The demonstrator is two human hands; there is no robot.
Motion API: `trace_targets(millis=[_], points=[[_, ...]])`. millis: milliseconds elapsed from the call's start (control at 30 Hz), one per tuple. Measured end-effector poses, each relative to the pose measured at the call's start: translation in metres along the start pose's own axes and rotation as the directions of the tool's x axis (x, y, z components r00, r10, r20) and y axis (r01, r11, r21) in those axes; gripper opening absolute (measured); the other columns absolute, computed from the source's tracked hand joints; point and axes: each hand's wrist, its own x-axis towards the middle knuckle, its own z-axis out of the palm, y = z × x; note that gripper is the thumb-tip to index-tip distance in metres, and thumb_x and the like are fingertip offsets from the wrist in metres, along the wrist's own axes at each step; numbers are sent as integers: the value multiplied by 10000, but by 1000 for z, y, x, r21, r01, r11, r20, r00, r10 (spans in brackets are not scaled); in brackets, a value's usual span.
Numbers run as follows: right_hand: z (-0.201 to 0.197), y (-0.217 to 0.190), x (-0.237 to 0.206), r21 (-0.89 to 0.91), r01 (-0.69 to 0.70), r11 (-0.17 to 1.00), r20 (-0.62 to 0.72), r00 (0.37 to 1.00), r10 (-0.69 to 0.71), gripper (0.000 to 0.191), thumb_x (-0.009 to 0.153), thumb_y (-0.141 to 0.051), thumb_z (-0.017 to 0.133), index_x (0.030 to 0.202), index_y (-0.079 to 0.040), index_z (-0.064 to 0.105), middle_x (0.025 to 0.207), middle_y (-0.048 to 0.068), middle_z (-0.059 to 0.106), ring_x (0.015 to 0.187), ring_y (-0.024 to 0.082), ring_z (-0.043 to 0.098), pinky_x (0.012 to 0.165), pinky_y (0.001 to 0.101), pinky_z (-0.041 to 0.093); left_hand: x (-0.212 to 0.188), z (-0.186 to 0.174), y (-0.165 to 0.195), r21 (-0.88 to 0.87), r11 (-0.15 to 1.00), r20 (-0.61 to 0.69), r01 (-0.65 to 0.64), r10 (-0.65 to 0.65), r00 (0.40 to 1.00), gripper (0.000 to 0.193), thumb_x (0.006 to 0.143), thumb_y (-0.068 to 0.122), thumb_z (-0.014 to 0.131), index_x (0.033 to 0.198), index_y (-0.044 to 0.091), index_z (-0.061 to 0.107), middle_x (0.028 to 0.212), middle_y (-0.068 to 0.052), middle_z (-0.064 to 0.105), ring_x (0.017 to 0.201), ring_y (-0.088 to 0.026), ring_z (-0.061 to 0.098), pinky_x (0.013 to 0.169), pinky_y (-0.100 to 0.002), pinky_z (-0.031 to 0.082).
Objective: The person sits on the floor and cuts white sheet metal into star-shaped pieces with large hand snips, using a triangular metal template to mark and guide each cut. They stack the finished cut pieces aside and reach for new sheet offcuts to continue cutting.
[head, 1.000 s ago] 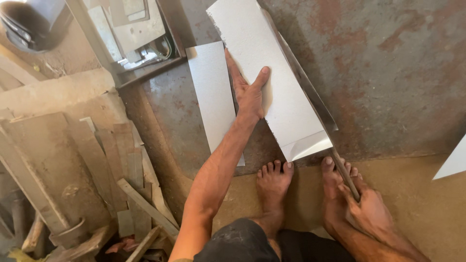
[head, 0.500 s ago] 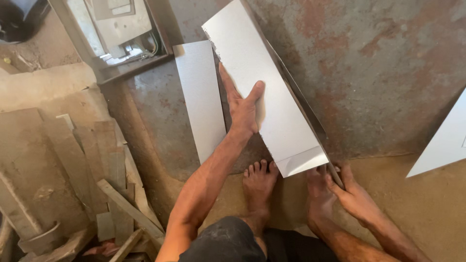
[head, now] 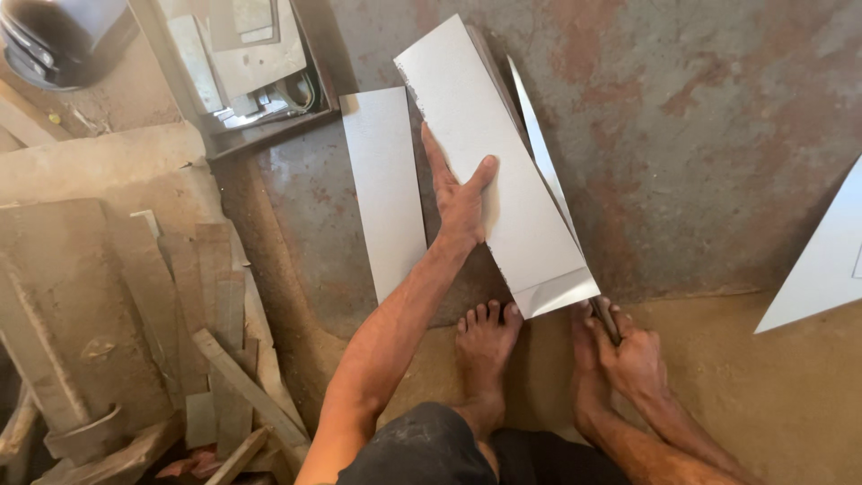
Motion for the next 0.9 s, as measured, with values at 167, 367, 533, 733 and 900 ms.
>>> trace_targets(millis=[167, 367, 533, 733, 900], points=[[-8, 26, -22, -151, -311, 938, 216, 916, 339, 479, 919, -459, 615, 1113, -26, 679, 657, 252, 678, 607, 449, 704, 574, 526, 545, -4, -29, 46, 389, 888, 117, -247, 218, 969, 1136, 904, -4, 794, 1698, 271, 30, 1783, -183, 22, 1606, -285, 176, 1298, -465, 324], [-20, 55, -66, -340, -125, 932, 305, 923, 235, 516, 860, -532, 659, 1022, -46, 591, 644, 226, 685, 608, 434, 688, 550, 521, 547, -19, -107, 132, 466, 853, 276, -234, 110, 955, 1068, 918, 49, 764, 1678, 258, 43, 1661, -217, 404, 1418, -341, 541, 1164, -561, 499], [-43, 51, -40, -521, 164, 838, 483, 866, 131, 439, 805, -563, 664, 1015, -178, 673, 722, 132, 732, 641, 365, 714, 590, 479, 557, -34, -127, 110, 981, 174, 58, -88, 170, 984, 1019, 901, 190, 826, 1681, 172, 170, 1545, -208, 425, 1413, -378, 442, 1167, -618, 402], [-51, -16, 88, -362, 367, 857, -25, 915, -403, 258, 966, -337, 745, 962, -82, 702, 863, 106, 712, 679, 272, 670, 589, 374, 519, -54, -93, 59, 980, -5, -190, 197, 252, 949, 1292, 700, 482, 935, 1583, 35, 105, 1560, -321, 165, 1411, -484, 179, 1050, -703, 245], [-7, -71, 165, -356, 231, 905, -7, 968, -249, 351, 908, -419, 828, 989, -90, 736, 759, 120, 729, 678, 317, 712, 604, 426, 526, -45, -74, 65, 942, 41, -334, 333, 230, 914, 1392, 560, 448, 991, 1586, 56, 137, 1459, -273, 327, 1365, -443, 300, 1060, -656, 323]])
